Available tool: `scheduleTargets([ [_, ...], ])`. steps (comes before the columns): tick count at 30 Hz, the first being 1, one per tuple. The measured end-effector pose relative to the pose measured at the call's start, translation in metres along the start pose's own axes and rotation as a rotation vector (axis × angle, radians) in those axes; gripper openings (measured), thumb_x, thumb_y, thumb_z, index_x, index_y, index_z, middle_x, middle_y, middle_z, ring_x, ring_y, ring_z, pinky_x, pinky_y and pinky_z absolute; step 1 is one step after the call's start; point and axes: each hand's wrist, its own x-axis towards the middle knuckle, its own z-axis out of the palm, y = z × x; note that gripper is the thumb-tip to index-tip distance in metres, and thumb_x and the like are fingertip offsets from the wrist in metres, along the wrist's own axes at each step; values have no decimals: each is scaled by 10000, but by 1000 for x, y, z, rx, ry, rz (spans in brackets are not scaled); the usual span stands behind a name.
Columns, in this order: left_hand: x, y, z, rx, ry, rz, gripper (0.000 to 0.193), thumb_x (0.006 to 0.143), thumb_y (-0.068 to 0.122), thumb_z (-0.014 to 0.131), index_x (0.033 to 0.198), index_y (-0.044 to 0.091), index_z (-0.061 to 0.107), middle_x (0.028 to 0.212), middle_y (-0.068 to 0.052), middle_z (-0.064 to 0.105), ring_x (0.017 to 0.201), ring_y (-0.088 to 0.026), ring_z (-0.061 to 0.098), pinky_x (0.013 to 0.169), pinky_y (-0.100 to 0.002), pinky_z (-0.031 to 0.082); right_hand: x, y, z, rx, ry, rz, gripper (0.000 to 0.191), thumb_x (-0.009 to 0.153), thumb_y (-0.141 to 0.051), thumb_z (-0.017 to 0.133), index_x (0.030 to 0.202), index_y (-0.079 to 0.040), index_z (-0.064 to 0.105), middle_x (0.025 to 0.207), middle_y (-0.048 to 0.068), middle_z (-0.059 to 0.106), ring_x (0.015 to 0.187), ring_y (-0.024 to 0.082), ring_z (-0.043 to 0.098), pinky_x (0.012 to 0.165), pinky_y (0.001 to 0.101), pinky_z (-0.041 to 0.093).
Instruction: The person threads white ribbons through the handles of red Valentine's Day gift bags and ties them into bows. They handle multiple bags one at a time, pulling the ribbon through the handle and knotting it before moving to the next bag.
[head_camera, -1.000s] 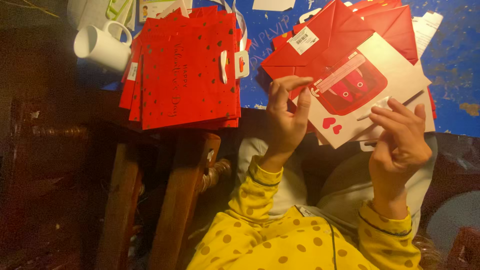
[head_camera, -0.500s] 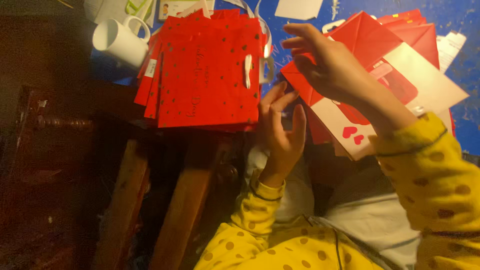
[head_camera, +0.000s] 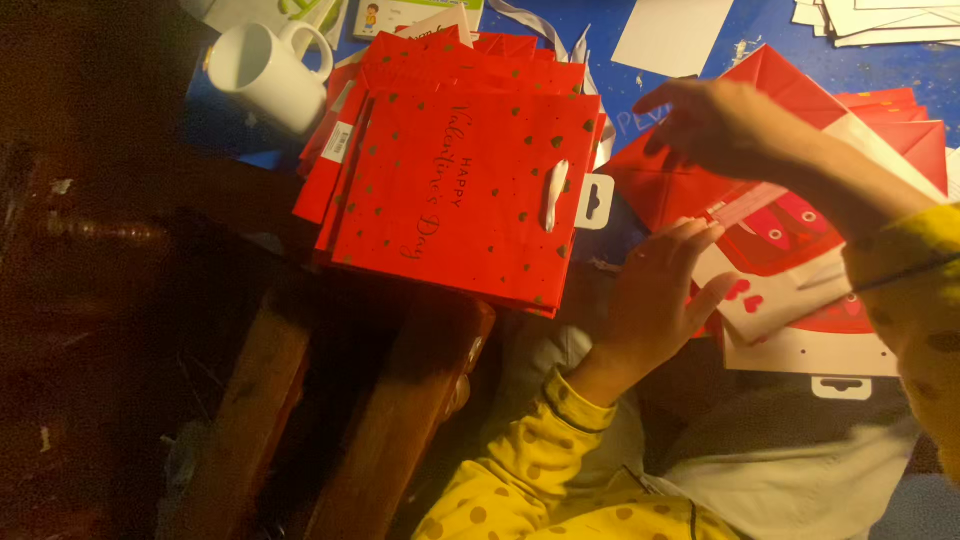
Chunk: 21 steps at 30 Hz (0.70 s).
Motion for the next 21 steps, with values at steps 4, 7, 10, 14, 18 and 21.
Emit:
scheduleTargets([
  [4,6,-6,-2,198,58,6,539,939,348,707,1379,77,553,1387,-142,593,1366,-356,554,1152,-481,424,28,-17,-2,-220,236,-274,241,1041,-160,609,1245,-80,708,1048,145,750,880,320,729,786,416,565],
  [7,10,-13,-13,272,68,-71,523,924,347,720,1354,91,568,1363,-137,605,1320,-376,567,1109,-489,438,58,-35,16,-511,445,-597,227,1022,-162,641,1235,-102,688,1166,82,727,999,331,707,850,416,577],
  [10,12,-19,-25,297,33,-125,519,950,322,708,1384,78,561,1369,-161,595,1284,-382,573,1078,-495,448,78,-48,27,-504,364,-527,444,978,-264,675,1379,-87,602,1062,121,673,979,365,666,735,458,555],
  [14,15,-19,-29,306,43,-94,514,968,303,693,1408,86,539,1370,-148,592,1265,-371,580,1093,-513,437,91,-56,28,-562,144,-195,809,780,-221,701,1564,-265,503,1160,164,581,821,370,663,658,463,559],
  [18,10,-21,-26,420,39,-87,610,918,306,713,1485,155,545,1344,-115,582,1262,-329,576,1109,-532,404,92,-42,27,-559,351,-330,280,989,-236,664,1268,-227,692,1017,169,620,793,382,663,623,488,535],
  [21,5,-29,-18,389,62,-102,639,881,359,722,1449,145,523,1419,-130,544,1365,-366,503,1130,-530,358,78,-20,21,-519,558,-384,79,1034,-176,721,1040,-98,710,1032,135,656,928,361,662,732,475,529],
])
